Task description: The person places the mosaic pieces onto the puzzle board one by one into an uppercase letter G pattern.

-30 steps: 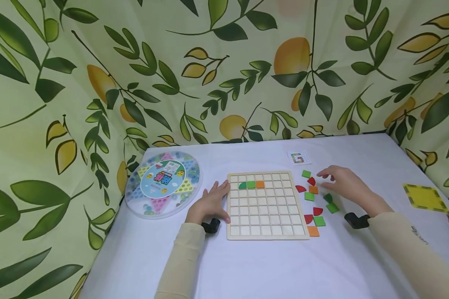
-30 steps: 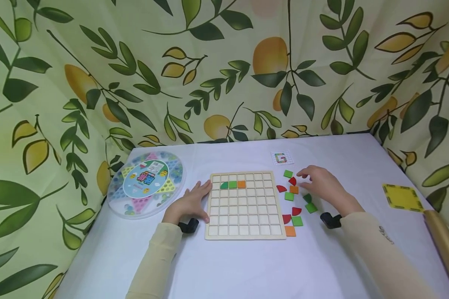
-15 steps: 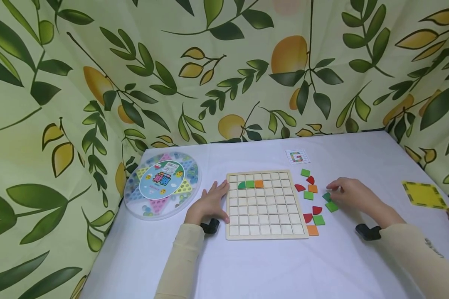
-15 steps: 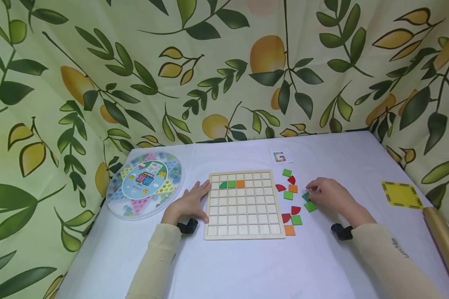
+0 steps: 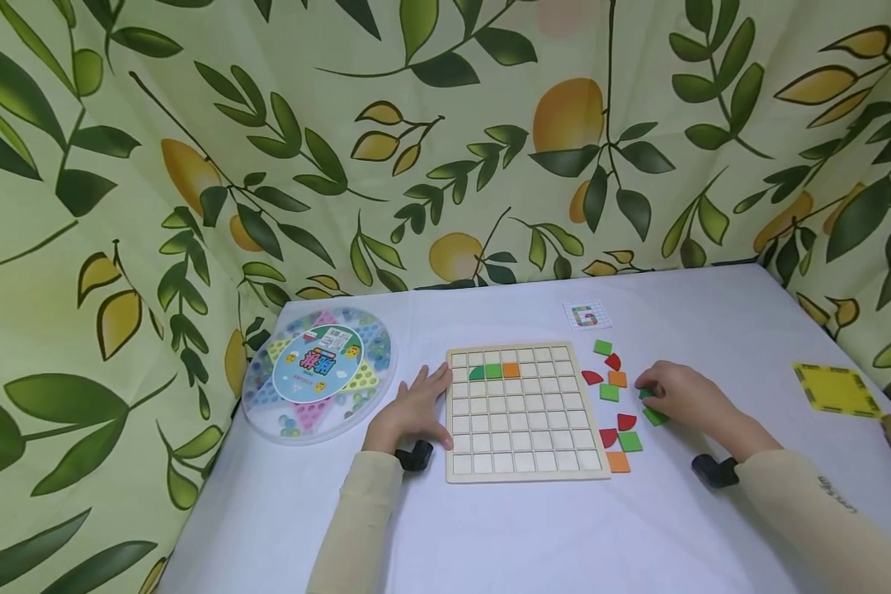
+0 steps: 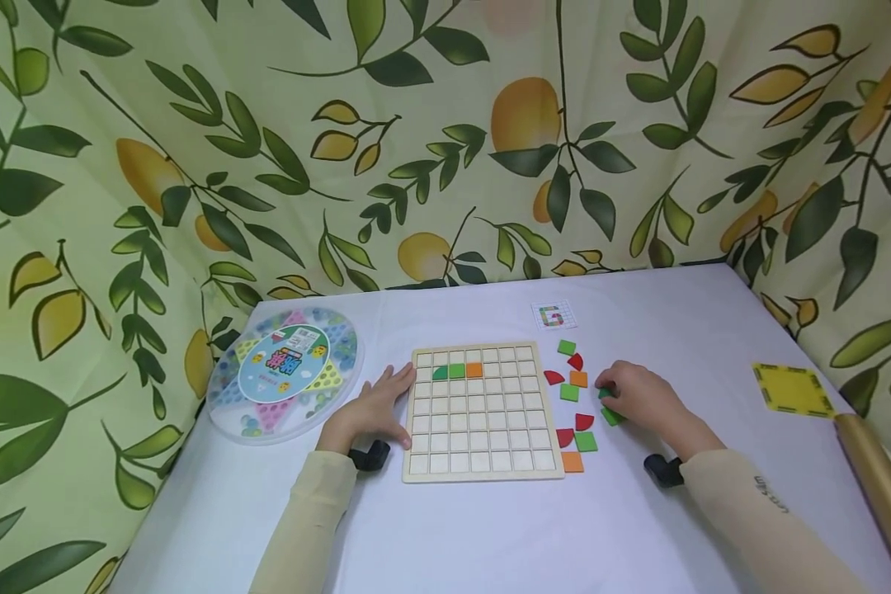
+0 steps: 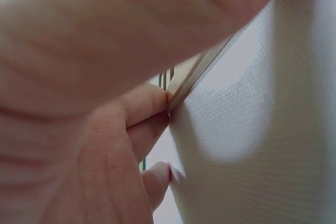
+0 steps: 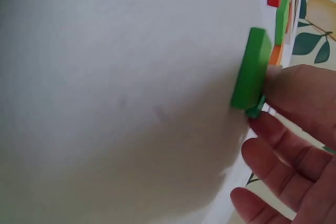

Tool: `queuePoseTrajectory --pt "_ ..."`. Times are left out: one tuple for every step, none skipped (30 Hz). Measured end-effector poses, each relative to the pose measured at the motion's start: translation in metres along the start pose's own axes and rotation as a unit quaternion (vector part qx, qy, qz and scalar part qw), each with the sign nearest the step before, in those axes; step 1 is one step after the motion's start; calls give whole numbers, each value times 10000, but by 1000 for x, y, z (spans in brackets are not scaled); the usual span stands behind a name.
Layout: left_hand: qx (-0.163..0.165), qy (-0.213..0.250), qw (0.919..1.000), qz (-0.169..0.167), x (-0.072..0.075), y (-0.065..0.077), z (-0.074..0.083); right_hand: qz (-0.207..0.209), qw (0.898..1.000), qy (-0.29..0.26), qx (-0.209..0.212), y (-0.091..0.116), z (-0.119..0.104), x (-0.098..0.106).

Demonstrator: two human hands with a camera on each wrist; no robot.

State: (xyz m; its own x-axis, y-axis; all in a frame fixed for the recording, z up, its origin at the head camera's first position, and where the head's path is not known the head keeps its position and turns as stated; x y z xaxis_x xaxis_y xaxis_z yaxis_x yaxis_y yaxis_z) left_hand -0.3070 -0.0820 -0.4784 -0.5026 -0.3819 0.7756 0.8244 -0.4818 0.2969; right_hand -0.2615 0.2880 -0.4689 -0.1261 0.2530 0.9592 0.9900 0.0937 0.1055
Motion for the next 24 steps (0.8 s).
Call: queuePoseTrajectory --pt "6 -29 10000 -12 -1 0 -1 -31 10000 1 -17 -1 0 -1" --pt "-11 -43 10000 -8 -1 0 -2 -36 10000 0 -53 -1 0 -2" --pt "-13 -60 10000 -7 -1 0 -2 -50 10000 -2 -79 -2 0 -2" --pt "-15 -76 10000 -6 -1 -1 -2 -76 9999 -10 -94 -3 -1 -1" --pt "-18 -56 10000 0 -1 -1 -3 -92 9999 -40 -100 -4 -2 0" --pt "-31 -58 10000 13 -1 -1 -3 -98 9999 -81 -101 -4 -3 2" --pt "-36 -68 10000 9 -1 -1 -3 -110 9998 -143 -102 -5 -6 4" --pt "-48 -67 10000 7 -2 -1 -3 -104 9997 -187 -89 -6 -8 7" --pt "-37 -70 10000 -11 -2 -1 -3 -96 9997 -226 -23 -7 -12 10" --pt "-35 -48 10000 -17 -3 -1 -4 -77 9996 -256 51 -9 -17 12" --pt "-23 -36 10000 -34 -3 -1 -4 -41 9995 -275 137 -11 -22 14" --pt "-21 -48 10000 -45 -4 -1 -4 1 9993 -270 243 -14 -29 16" --pt "-16 -45 10000 -52 -4 -1 -4 31 9990 -265 353 -17 -36 18" --pt "-17 -26 10000 -45 -4 -1 -4 74 9985 -243 494 -21 -44 19" --pt "-11 -14 10000 -33 -3 -1 -3 97 9978 -230 611 -25 -53 19" --pt "-6 -12 10000 -20 -3 -1 -3 102 9972 -237 697 -29 -61 18" --pt "4 -30 10000 -8 -2 -1 -3 96 9966 -238 779 -34 -70 17" --pt "4 -44 10000 15 -1 -1 -2 78 9960 -219 863 -39 -78 14" --pt "14 -38 10000 28 -1 -1 -2 54 9953 -198 943 -44 -86 12" --pt "24 -41 10000 32 0 -1 -2 35 9944 -158 1048 -49 -94 8" --pt "35 -57 10000 30 0 -1 -2 6 9933 -115 1154 -54 -102 5" --pt "51 -63 10000 15 0 0 -2 -4 9920 -39 1259 -59 -109 1" --pt "62 -67 10000 1 0 0 -3 0 9906 58 1369 -64 -115 -3" --pt "61 -69 10000 -11 0 0 -3 9 9888 138 1483 -67 -121 -6"
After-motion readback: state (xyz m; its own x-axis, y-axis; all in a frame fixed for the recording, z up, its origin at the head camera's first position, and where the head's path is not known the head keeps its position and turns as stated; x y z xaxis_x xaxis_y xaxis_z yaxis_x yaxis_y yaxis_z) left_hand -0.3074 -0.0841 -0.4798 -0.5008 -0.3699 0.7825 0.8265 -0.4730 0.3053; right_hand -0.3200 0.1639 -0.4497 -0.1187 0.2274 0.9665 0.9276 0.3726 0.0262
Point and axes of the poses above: each hand's wrist, its own y-axis away from the middle knuckle, its own x-axis out of the back of the hand, z = x × y, the point moved 6 cm from there along -y, towards the middle knuckle, and after that the axes turned 7 degrees about y, right-handed, at the moved point
